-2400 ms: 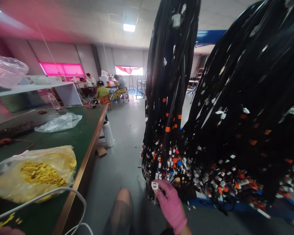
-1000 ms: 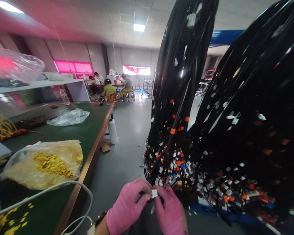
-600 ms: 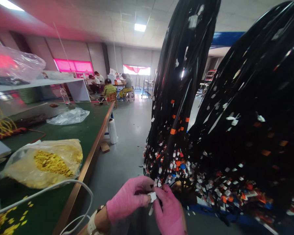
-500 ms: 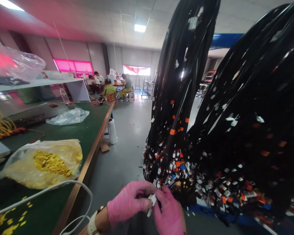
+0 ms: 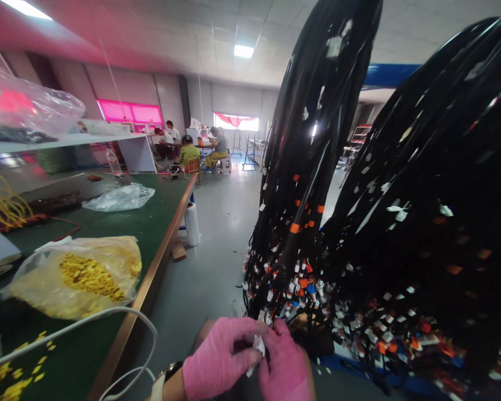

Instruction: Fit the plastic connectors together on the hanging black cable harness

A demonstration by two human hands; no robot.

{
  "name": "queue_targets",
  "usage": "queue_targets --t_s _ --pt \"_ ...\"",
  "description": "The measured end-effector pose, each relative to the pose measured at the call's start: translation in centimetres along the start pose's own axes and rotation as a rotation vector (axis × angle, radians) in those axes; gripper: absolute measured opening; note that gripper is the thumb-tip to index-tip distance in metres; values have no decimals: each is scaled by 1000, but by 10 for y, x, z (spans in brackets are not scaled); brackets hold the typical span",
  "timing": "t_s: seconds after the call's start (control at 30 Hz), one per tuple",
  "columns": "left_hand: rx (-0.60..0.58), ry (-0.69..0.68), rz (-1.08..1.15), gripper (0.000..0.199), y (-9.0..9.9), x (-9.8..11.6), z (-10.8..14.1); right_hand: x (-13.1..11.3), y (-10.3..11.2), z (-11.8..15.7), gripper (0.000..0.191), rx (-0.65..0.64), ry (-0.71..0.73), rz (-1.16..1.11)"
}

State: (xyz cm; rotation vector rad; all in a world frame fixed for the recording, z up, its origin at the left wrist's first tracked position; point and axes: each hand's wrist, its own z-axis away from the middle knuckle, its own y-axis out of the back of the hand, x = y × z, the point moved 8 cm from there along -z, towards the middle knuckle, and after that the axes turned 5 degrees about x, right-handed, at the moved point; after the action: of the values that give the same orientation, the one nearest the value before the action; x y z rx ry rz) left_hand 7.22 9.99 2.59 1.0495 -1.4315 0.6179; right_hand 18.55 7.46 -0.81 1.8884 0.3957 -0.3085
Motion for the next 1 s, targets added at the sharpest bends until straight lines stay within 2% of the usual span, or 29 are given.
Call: queue_targets --t_s 0.37,0.5,0.67,0.77,0.9,0.97,1.0 --pt "77 21 19 39 -3 3 4 -10 0 0 53 -128 -59 108" --pt "150 10 -1 36 0 1 5 -14 -2 -2 49 -188 -119 106" --pt "159 -4 10 33 3 -5 7 -12 -4 -3 47 -162 -115 89" --pt "116 32 145 29 2 -11 5 -8 0 -4 38 -63 -89 -39" --pt "27 190 428 30 -8 -26 0 2 4 -6 29 4 -170 -366" --pt "55 237 480 34 -6 -37 -5 3 5 -6 22 -2 -221 -558" --pt "116 239 465 34 1 -43 -8 3 5 -6 21 -1 -251 -654"
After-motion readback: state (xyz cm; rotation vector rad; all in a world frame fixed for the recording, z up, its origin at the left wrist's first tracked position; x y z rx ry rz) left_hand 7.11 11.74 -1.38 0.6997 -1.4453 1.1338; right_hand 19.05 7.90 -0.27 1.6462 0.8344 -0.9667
